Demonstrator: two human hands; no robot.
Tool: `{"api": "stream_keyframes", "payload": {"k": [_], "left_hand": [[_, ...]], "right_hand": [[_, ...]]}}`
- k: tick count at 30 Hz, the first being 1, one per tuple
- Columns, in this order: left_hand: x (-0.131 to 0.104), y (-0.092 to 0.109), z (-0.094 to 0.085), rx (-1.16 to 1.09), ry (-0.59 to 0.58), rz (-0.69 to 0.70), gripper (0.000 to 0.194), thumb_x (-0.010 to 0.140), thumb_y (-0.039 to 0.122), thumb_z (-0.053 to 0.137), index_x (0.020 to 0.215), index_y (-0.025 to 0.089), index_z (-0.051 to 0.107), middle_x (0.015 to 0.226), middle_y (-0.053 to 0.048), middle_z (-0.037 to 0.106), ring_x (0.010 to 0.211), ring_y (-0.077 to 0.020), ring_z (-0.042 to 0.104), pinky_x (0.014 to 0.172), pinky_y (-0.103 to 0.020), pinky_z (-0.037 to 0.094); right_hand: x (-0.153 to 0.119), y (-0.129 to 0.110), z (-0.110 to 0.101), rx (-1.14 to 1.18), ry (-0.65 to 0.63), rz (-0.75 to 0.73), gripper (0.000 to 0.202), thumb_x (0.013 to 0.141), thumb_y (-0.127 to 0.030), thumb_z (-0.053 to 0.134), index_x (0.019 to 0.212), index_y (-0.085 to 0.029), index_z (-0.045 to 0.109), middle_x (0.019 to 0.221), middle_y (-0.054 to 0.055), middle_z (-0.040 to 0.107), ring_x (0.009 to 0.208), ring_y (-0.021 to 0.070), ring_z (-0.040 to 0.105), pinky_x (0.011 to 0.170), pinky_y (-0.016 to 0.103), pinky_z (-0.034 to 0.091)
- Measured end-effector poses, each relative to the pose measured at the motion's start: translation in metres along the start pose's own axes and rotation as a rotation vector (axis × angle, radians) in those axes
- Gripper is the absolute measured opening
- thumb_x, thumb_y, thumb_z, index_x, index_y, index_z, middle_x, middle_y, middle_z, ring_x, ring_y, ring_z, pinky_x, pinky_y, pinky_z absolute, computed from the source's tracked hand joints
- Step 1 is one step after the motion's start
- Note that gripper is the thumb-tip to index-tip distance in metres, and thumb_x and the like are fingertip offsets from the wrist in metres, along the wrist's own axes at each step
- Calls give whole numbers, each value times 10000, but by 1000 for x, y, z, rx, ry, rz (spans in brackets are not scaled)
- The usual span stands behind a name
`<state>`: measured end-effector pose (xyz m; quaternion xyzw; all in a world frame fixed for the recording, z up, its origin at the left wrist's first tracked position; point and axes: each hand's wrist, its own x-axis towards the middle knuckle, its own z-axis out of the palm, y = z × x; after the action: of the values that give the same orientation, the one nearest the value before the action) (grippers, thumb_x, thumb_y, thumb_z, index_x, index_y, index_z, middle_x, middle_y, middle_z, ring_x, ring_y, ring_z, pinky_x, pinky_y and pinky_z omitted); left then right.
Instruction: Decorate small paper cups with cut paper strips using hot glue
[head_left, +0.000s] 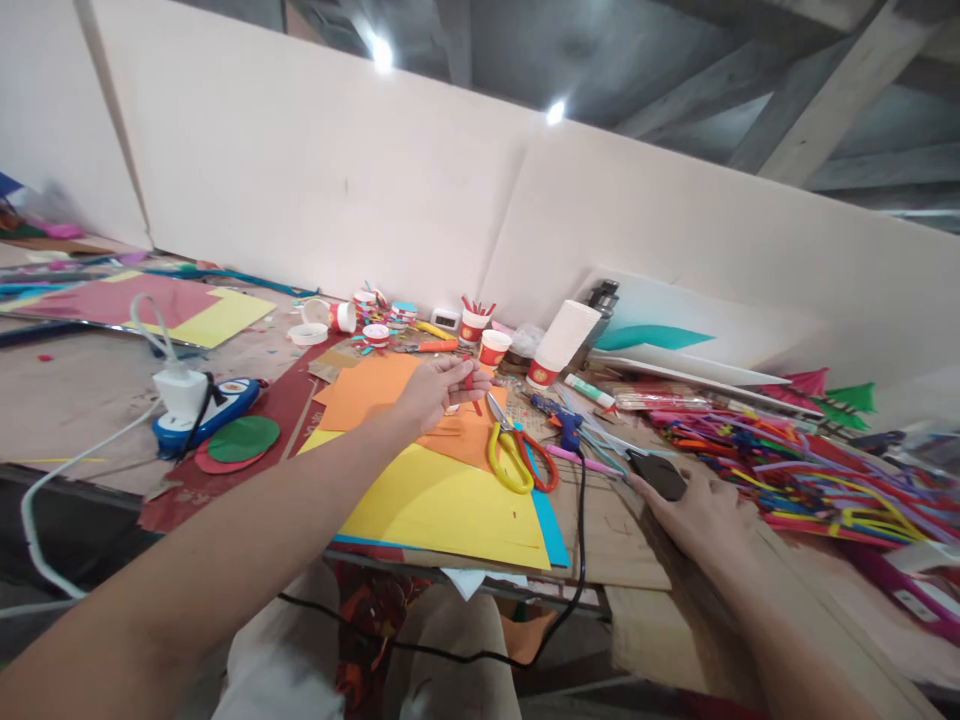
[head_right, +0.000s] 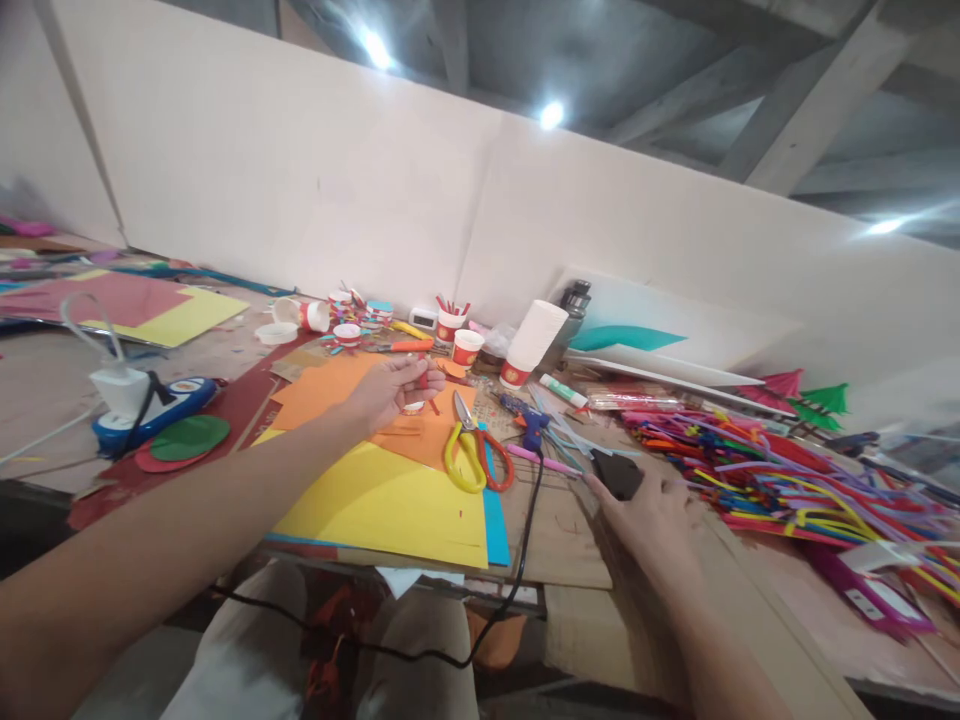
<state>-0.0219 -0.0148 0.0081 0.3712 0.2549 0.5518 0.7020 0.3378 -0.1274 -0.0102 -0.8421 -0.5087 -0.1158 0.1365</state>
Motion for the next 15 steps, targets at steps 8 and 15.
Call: {"api": "stream_keyframes", "payload": {"k": [8,15], "left_hand": [[1,1,0,7,30,-3,108,900,149,594,876,80,674,833,-122,751,700,-139,724,701,-235,581],[-2,5,3,3,57,-23,92,884,157,625,881,81,676,802,-105,746,692,-135,721,720,-242,585]], "right_hand": [[1,5,3,-137,-131,141,885,759,-778,405,1260,-72,585,1356,338,459,1285,512,435,951,598,415],[2,20,2,-269,-131,98,1008,751,-784,458,1270,77,536,1242,387,546,1237,498,502,1002,554,407]]}}
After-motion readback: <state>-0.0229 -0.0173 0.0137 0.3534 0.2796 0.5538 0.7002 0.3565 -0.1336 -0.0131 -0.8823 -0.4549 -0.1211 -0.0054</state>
